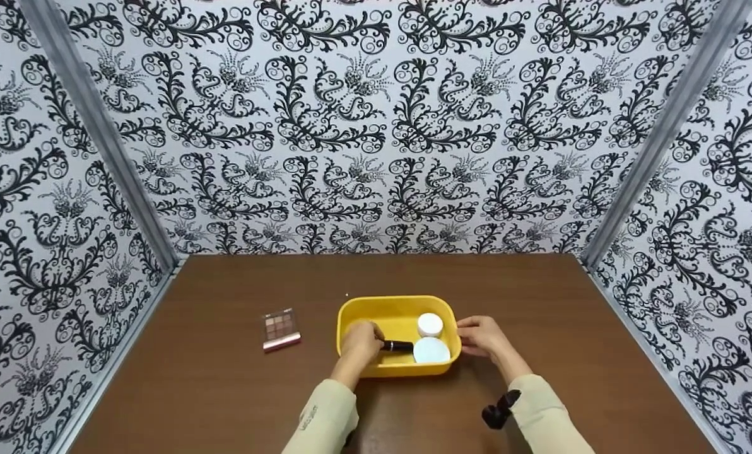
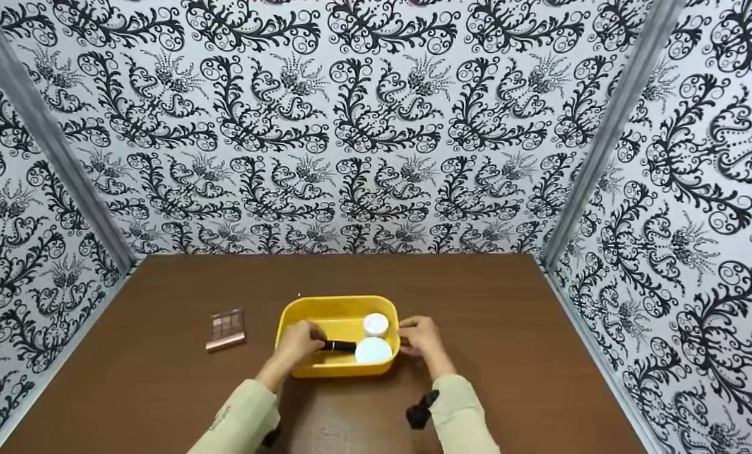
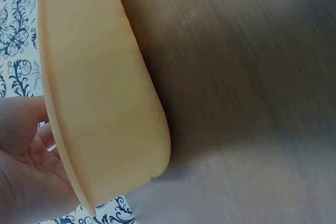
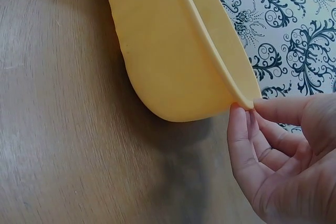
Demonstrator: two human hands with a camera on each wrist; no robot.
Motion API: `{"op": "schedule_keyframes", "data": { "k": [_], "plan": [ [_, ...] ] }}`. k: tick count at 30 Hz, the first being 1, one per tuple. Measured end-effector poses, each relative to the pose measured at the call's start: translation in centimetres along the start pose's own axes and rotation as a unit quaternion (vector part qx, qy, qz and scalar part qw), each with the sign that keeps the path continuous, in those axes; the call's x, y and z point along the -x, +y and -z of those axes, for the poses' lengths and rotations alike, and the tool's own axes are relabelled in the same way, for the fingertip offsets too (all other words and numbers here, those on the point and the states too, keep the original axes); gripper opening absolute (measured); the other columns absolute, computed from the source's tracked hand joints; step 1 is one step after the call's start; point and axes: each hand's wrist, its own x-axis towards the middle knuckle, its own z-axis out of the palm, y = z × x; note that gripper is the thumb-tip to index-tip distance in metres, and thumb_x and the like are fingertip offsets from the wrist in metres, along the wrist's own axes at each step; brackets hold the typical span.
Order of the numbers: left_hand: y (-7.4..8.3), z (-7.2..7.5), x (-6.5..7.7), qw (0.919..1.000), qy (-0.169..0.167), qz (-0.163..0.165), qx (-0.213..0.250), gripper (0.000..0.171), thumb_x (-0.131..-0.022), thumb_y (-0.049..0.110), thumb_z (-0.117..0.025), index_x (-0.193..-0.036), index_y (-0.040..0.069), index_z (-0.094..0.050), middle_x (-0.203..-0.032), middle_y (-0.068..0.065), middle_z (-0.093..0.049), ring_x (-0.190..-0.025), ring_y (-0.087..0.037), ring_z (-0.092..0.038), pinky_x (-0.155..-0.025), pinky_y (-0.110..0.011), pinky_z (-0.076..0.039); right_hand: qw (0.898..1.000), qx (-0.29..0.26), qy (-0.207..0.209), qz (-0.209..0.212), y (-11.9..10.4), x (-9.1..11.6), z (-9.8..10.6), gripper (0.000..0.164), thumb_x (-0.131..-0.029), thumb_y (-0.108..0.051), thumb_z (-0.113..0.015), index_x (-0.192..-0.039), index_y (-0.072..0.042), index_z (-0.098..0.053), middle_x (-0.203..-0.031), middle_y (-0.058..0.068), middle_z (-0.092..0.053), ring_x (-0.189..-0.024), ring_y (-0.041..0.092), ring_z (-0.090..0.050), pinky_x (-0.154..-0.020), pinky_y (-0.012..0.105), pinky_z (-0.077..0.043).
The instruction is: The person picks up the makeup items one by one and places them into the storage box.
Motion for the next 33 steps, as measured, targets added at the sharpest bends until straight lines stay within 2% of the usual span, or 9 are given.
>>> {"op": "schedule_keyframes", "data": {
  "k": [3, 8, 13, 16, 22, 29, 33],
  "plan": [
    [-0.1, 0.0, 0.0, 0.9994, -0.008, -0.015, -0.032, 0.012, -0.079, -0.001, -0.076, -0.085, 0.009, -0.079, -0.084, -0.004, -0.075, -0.086, -0.027, -0.07, -0.079, -0.039, -0.057, 1.0, 0.008, 0.001, -0.001, -0.1, 0.0, 0.0, 0.032, -0.095, -0.006, -0.062, -0.122, 0.01, -0.06, -0.102, 0.014, -0.07, -0.08, 0.013, -0.068, -0.068, 0.027, -0.061],
    [-0.1, 0.2, 0.1, 0.9953, -0.052, -0.029, -0.076, 0.024, -0.077, -0.007, -0.07, -0.088, 0.013, -0.078, -0.087, -0.004, -0.075, -0.087, -0.027, -0.068, -0.077, -0.037, -0.056, 1.0, 0.023, 0.001, -0.004, -0.3, 0.0, 0.0, 0.032, -0.095, -0.006, -0.062, -0.123, 0.01, -0.059, -0.105, 0.016, -0.069, -0.082, 0.014, -0.069, -0.069, 0.028, -0.061],
    [-0.1, 0.4, 0.3, 0.9903, -0.092, -0.034, -0.097, 0.015, -0.078, -0.002, -0.073, -0.082, 0.011, -0.077, -0.084, -0.004, -0.074, -0.077, -0.025, -0.065, -0.069, -0.037, -0.055, 1.0, 0.028, -0.002, -0.006, -0.4, -0.1, -0.2, 0.032, -0.096, -0.006, -0.061, -0.123, 0.01, -0.059, -0.105, 0.015, -0.068, -0.082, 0.014, -0.067, -0.071, 0.028, -0.061],
    [-0.2, 0.5, 0.3, 0.9882, -0.112, -0.039, -0.097, 0.008, -0.079, 0.003, -0.075, -0.08, 0.011, -0.076, -0.081, -0.003, -0.074, -0.071, -0.021, -0.061, -0.065, -0.034, -0.053, 1.0, 0.026, -0.001, -0.005, -0.4, -0.2, -0.3, 0.031, -0.095, -0.005, -0.062, -0.122, 0.01, -0.059, -0.103, 0.014, -0.068, -0.08, 0.014, -0.067, -0.069, 0.027, -0.061],
    [0.0, 0.7, 0.5, 0.9847, -0.14, -0.056, -0.087, 0.004, -0.083, 0.009, -0.075, -0.082, 0.012, -0.077, -0.084, -0.002, -0.074, -0.07, -0.017, -0.058, -0.064, -0.032, -0.051, 0.999, 0.032, -0.006, -0.003, -0.5, 0.0, -0.1, 0.032, -0.096, -0.004, -0.061, -0.123, 0.012, -0.058, -0.104, 0.016, -0.067, -0.081, 0.014, -0.066, -0.071, 0.028, -0.061],
    [0.4, 1.2, 0.5, 0.9856, -0.151, -0.039, -0.064, 0.008, -0.088, 0.016, -0.072, -0.094, 0.012, -0.075, -0.094, -0.003, -0.073, -0.084, -0.023, -0.065, -0.078, -0.041, -0.054, 1.0, 0.02, -0.007, 0.003, -0.6, -0.1, -0.2, 0.033, -0.094, -0.004, -0.062, -0.122, 0.013, -0.058, -0.099, 0.013, -0.068, -0.076, 0.012, -0.066, -0.065, 0.025, -0.059],
    [0.5, 1.9, 0.6, 0.9878, -0.14, -0.05, -0.045, 0.011, -0.09, 0.015, -0.07, -0.099, 0.01, -0.073, -0.093, -0.004, -0.072, -0.084, -0.022, -0.064, -0.079, -0.041, -0.053, 1.0, 0.019, -0.005, 0.004, -0.3, -0.1, -0.3, 0.032, -0.094, -0.004, -0.062, -0.121, 0.013, -0.059, -0.098, 0.012, -0.068, -0.074, 0.012, -0.066, -0.063, 0.024, -0.058]
  ]
}}
